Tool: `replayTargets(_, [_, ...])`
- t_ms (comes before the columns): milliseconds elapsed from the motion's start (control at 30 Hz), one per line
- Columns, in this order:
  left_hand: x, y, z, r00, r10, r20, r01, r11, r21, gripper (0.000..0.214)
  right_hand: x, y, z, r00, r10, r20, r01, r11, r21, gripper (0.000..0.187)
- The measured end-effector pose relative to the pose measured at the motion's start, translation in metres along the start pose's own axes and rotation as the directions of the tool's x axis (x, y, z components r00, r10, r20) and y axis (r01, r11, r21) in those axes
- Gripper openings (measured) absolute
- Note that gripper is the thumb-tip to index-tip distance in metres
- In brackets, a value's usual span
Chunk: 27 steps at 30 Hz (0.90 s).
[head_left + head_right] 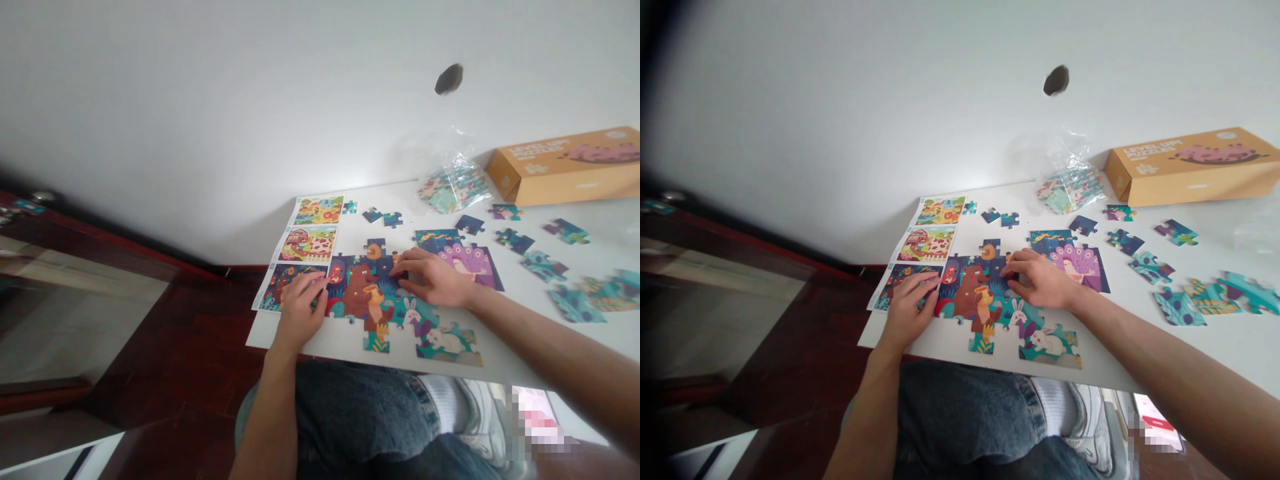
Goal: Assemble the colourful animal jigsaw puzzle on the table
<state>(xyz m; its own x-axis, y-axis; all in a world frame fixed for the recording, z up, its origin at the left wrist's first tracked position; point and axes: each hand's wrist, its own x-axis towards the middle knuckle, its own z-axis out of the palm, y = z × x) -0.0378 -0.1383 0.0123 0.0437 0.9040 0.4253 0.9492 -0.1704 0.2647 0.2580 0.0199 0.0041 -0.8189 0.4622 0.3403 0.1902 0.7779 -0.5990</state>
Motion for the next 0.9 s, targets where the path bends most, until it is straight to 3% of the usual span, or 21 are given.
replayTargets(133, [0.003, 0.017, 0.005, 0.988, 0.142, 0.054, -0.137, 0.987, -0.085, 0.030, 0.001, -0.005, -0.001, 0.998, -0.035, -0.053, 0.038, 0.998, 0.047, 0.020])
replayTargets(267, [0.005, 0.028, 0.015, 0.969, 0.239, 0.056, -0.227, 0.960, -0.164, 0.034, 0.000, -0.001, -0.015, 0.953, 0.001, -0.303, 0.037, 0.992, 0.121, 0.026])
replayTargets(367, [0.006, 0.036, 0.019, 0.958, 0.278, 0.070, -0.261, 0.946, -0.191, 0.039, -0.006, 0.013, -0.034, 0.875, 0.087, -0.476, -0.082, 0.996, 0.031, 0.027])
replayTargets(433, [0.006, 0.040, 0.021, 0.950, 0.300, 0.082, -0.280, 0.940, -0.196, 0.041, -0.010, 0.025, -0.045, 0.845, 0.136, -0.517, -0.192, 0.980, -0.056, 0.026])
replayTargets(567, [0.008, 0.045, 0.022, 0.929, 0.344, 0.135, -0.317, 0.930, -0.187, 0.044, -0.015, 0.037, -0.052, 0.880, 0.202, -0.430, -0.318, 0.922, -0.219, 0.022])
replayTargets(733, [0.009, 0.041, 0.028, 0.904, 0.389, 0.180, -0.372, 0.920, -0.122, 0.048, -0.010, 0.030, -0.037, 0.943, 0.271, -0.196, -0.324, 0.885, -0.336, 0.030])
replayTargets(900, [0.009, 0.033, 0.036, 0.892, 0.422, 0.161, -0.417, 0.907, -0.064, 0.052, -0.005, 0.026, -0.031, 0.939, 0.305, -0.157, -0.343, 0.866, -0.365, 0.030])
